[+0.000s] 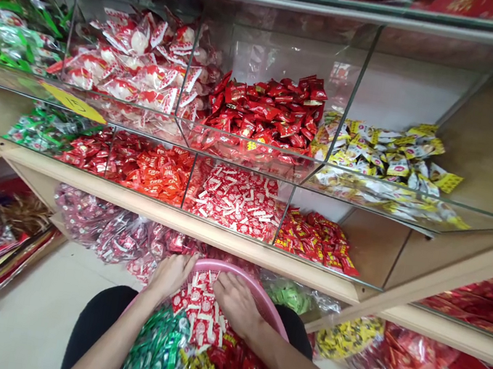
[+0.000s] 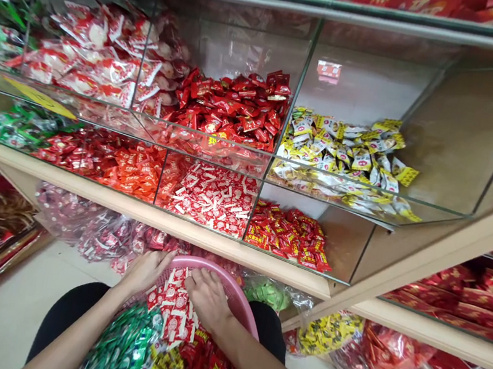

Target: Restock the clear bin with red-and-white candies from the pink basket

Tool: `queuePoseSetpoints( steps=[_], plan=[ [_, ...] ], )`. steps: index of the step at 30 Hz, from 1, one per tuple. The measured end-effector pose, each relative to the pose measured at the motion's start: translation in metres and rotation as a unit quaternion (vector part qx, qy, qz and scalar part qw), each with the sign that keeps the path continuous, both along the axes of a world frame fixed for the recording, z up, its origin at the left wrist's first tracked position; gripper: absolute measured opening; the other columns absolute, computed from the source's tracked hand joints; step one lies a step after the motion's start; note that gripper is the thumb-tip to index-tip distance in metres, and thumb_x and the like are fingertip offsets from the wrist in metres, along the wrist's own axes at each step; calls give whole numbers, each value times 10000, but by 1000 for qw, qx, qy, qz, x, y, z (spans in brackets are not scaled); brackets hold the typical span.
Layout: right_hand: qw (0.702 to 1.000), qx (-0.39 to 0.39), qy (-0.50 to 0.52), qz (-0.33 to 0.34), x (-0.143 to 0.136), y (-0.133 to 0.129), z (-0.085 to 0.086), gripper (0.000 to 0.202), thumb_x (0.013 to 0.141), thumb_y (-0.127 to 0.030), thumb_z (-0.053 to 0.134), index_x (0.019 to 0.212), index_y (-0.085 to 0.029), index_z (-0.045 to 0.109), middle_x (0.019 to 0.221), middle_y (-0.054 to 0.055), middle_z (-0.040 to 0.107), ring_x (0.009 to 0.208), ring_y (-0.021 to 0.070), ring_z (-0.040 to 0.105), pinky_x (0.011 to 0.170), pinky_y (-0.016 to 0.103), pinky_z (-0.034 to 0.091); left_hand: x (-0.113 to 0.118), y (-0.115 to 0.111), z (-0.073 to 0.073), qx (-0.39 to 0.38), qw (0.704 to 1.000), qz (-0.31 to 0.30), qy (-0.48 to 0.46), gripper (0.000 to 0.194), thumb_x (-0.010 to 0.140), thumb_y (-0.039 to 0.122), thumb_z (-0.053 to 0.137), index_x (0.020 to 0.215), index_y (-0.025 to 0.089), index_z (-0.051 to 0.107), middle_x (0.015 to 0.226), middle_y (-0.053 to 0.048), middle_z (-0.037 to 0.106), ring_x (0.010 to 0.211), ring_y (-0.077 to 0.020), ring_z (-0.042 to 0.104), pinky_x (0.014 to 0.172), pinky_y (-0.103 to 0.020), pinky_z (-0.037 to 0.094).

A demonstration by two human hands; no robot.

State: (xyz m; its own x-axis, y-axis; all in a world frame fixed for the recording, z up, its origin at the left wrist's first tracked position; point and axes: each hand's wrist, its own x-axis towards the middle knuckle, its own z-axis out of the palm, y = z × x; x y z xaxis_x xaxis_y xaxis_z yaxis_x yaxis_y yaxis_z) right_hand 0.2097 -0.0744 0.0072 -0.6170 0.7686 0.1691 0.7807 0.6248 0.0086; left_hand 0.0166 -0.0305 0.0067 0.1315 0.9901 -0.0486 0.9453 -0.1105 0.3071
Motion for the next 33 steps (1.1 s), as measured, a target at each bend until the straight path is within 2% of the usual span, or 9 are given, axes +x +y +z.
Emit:
queuePoseSetpoints(
  steps=[3,6,11,14,16,19,22,28,33],
  plan=[
    [1000,8,-11,0,-1,-2,-1,150,821,-92,457,911,-164,552,992,75,569,957,209,511,829,349,420,0,-1,1,-1,1000,3,0,663,865,555,89,798,190,639,754,-103,701,775,-239,657,622,-276,381],
    [1000,14,3,6,-3,-5,17,105,839,-159,461,869,-160,562,973,78,569,920,200,522,840,351,416,-1,-1,1,-1,1000,2,-6,648,866,553,94,809,201,635,767,-95,704,779,-237,657,609,-271,378],
    [996,45,66,36,-5,14,106,216,902,-257,363,899,-179,564,896,54,558,864,165,517,796,305,421,0,0,2,-9,1000,-2,-3,628,876,530,106,786,197,631,763,-101,704,789,-240,657,605,-270,372],
    [995,66,45,-54,-2,51,156,219,897,-219,367,946,-165,574,959,77,572,885,172,533,759,285,433,2,-1,5,-10,1000,6,2,629,885,505,103,778,183,633,771,-109,704,793,-235,657,617,-270,372],
    [988,44,-28,-144,2,79,172,226,859,-133,401,975,-148,594,1004,110,584,934,201,545,746,294,443,2,-2,6,-13,1000,13,4,624,889,492,109,783,174,636,775,-114,704,793,-231,658,619,-268,371],
    [970,-7,-96,-224,4,113,171,282,798,-27,413,936,-112,643,1025,158,600,947,239,569,707,311,465,1,-2,7,-12,1000,12,3,618,890,488,114,777,175,635,774,-112,705,787,-232,659,618,-270,370],
    [965,-22,-101,-241,2,127,159,283,795,-32,421,929,-100,661,1045,184,602,967,258,573,698,319,475,0,-1,4,-3,1000,5,6,634,885,501,95,778,187,635,771,-109,706,780,-241,659,610,-280,371],
    [965,-20,-94,-243,-1,124,152,242,815,-105,468,976,-111,648,1017,190,620,957,218,591,739,278,465,-1,0,0,8,1000,-4,11,643,875,532,92,786,195,632,756,-101,702,761,-242,659,600,-279,371],
    [969,-9,-83,-234,-2,113,161,262,815,-54,428,967,-115,632,957,163,633,922,198,603,745,258,453,-1,-1,3,2,1000,0,6,645,875,532,96,772,190,633,745,-102,699,759,-238,658,608,-275,376]
  ],
)
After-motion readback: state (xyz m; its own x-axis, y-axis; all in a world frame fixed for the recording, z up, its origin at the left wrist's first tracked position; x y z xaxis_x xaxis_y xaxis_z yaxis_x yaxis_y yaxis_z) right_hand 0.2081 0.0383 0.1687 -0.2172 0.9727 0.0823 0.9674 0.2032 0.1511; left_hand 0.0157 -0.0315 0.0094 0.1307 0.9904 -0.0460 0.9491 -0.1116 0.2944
